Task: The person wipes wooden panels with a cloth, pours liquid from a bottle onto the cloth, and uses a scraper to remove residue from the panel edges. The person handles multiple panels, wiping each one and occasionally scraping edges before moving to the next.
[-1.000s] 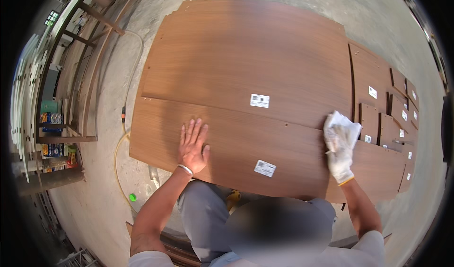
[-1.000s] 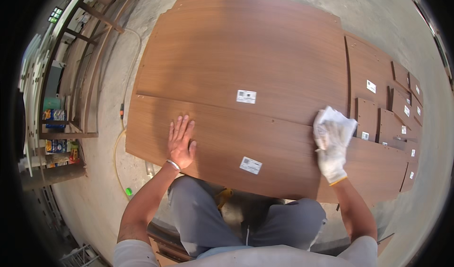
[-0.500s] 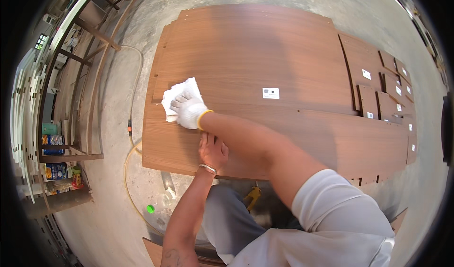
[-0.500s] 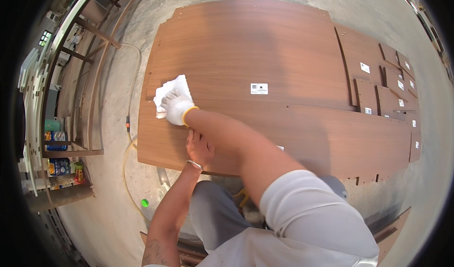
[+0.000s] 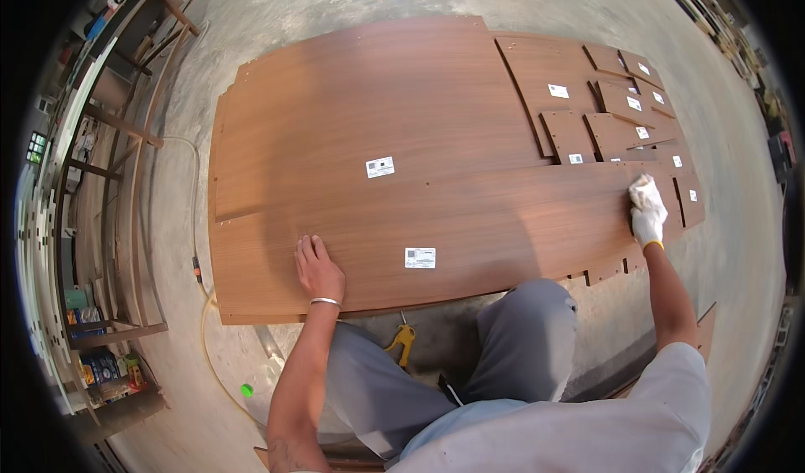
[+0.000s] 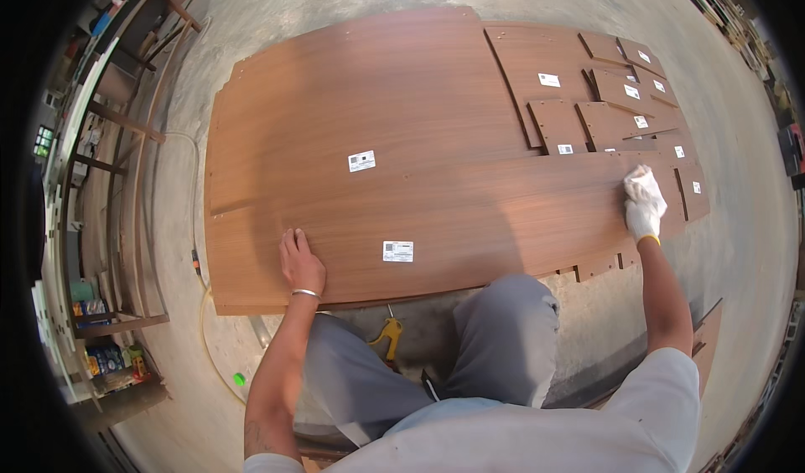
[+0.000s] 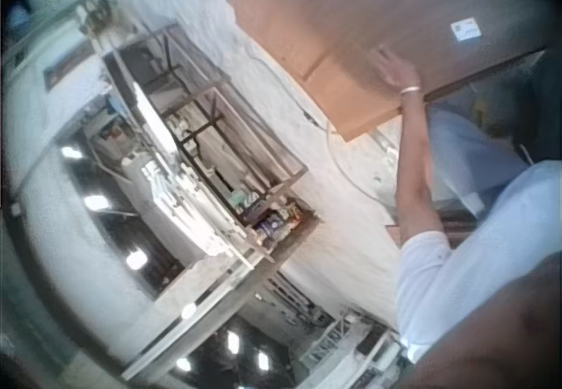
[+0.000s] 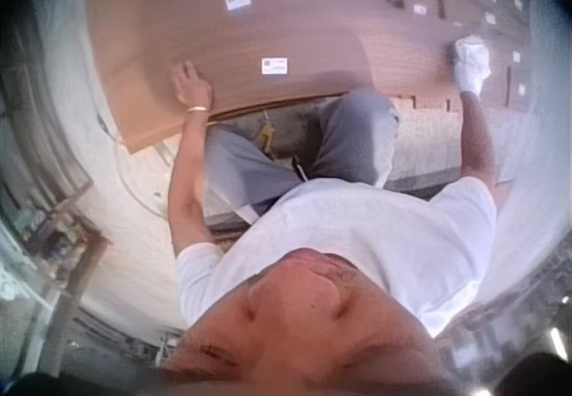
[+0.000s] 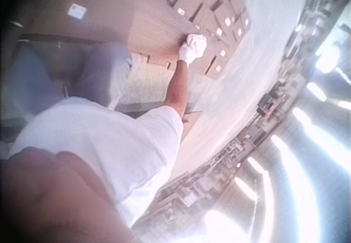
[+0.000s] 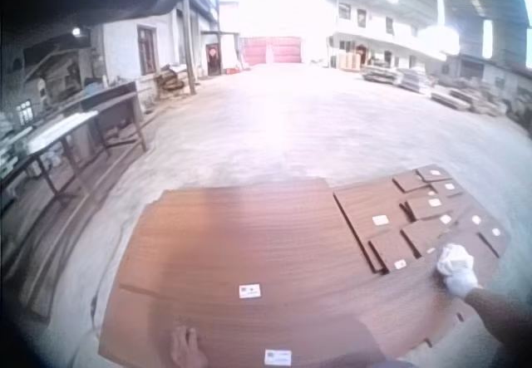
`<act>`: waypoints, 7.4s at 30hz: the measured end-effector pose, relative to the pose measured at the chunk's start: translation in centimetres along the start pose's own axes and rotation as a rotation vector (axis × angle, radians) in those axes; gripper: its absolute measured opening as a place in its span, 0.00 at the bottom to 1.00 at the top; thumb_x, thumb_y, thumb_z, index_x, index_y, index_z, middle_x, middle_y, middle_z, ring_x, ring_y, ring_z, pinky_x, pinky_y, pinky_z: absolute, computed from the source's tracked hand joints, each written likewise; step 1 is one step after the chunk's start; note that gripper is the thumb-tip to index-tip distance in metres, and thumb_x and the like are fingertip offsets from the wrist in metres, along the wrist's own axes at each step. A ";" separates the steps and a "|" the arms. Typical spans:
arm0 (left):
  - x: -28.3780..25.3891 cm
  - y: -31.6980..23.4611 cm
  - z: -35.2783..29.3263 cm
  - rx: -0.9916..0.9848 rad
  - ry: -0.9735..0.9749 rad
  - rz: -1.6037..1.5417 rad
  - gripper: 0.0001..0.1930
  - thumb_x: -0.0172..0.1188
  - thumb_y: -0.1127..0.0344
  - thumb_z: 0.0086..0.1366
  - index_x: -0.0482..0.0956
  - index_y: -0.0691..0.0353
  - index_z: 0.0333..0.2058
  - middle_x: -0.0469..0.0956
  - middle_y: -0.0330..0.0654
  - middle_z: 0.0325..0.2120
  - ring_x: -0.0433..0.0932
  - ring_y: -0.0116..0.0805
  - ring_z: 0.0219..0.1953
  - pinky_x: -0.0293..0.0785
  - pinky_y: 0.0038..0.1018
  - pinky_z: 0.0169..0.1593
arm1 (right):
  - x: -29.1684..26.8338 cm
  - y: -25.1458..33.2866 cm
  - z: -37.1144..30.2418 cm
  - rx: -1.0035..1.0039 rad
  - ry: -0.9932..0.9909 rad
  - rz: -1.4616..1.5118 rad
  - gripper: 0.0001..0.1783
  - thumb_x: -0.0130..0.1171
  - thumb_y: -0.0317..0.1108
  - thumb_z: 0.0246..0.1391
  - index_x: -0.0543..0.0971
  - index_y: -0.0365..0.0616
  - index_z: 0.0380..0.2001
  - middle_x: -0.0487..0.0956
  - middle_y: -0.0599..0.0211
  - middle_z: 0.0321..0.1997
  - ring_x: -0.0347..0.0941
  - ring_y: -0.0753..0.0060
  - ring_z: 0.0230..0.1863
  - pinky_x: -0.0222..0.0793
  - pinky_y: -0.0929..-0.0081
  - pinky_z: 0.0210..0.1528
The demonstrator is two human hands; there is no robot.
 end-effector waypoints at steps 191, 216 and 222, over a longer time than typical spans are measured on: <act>-20.9 -14.1 17.5 0.309 0.457 -0.409 0.16 0.75 0.58 0.56 0.86 0.58 0.41 0.79 0.47 0.23 0.72 0.38 0.25 0.73 0.35 0.35 | 0.5 2.4 -17.7 0.022 -0.584 1.838 0.27 0.59 0.44 0.69 0.70 0.40 0.64 0.76 0.65 0.61 0.74 0.68 0.58 0.71 0.67 0.61; -2.3 -21.6 22.5 0.259 0.381 -0.196 0.32 0.55 0.37 0.70 0.84 0.66 0.27 0.82 0.57 0.27 0.81 0.59 0.35 0.75 0.49 0.41 | 3.7 2.2 -24.6 0.338 -0.148 2.378 0.28 0.59 0.45 0.69 0.71 0.37 0.63 0.79 0.63 0.58 0.75 0.66 0.55 0.72 0.67 0.57; -4.0 -17.4 22.6 0.354 0.219 -0.108 0.17 0.55 0.55 0.72 0.86 0.63 0.38 0.83 0.55 0.43 0.81 0.54 0.46 0.75 0.43 0.49 | 6.0 2.9 -23.5 0.343 -0.091 2.445 0.27 0.59 0.43 0.69 0.71 0.39 0.64 0.78 0.64 0.59 0.75 0.69 0.56 0.73 0.68 0.57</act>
Point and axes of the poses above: each hand's wrist, its own z-axis towards the middle knuckle, its own x-axis out of the palm, y = z × x, the point moved 1 cm from there along z, towards the middle knuckle
